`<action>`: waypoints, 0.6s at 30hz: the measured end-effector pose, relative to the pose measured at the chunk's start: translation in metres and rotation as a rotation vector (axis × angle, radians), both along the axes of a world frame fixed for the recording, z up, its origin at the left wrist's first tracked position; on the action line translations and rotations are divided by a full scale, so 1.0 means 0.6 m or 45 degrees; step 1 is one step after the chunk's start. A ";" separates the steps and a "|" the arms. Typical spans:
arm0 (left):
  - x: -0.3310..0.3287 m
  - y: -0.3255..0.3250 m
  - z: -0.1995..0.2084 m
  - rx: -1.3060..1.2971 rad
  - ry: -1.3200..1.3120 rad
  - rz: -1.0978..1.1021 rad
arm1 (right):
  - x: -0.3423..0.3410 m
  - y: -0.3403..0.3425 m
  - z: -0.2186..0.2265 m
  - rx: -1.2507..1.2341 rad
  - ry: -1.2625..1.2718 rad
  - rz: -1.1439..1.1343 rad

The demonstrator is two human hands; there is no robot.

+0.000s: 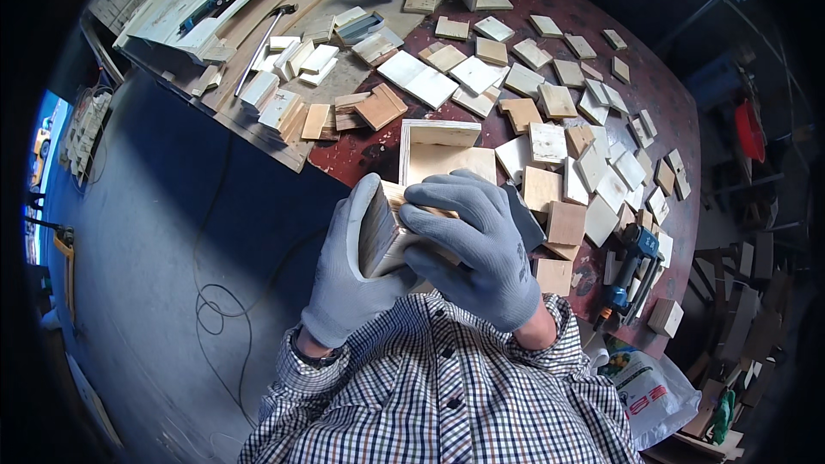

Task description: The person sands a small wooden block with a sanding block, then assembles small wooden boxes by fitting pieces together on a cluttered workbench. The person handles multiple wooden pieces and partially assembled boxes throughout the clip.

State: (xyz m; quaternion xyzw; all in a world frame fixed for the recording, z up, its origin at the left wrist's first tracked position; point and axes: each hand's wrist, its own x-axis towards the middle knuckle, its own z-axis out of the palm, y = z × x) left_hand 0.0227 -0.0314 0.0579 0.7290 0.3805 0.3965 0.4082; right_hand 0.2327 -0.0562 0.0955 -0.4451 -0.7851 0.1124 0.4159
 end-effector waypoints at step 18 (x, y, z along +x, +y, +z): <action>0.000 -0.009 0.008 0.191 0.183 0.051 | -0.007 -0.001 -0.016 0.334 0.100 -0.034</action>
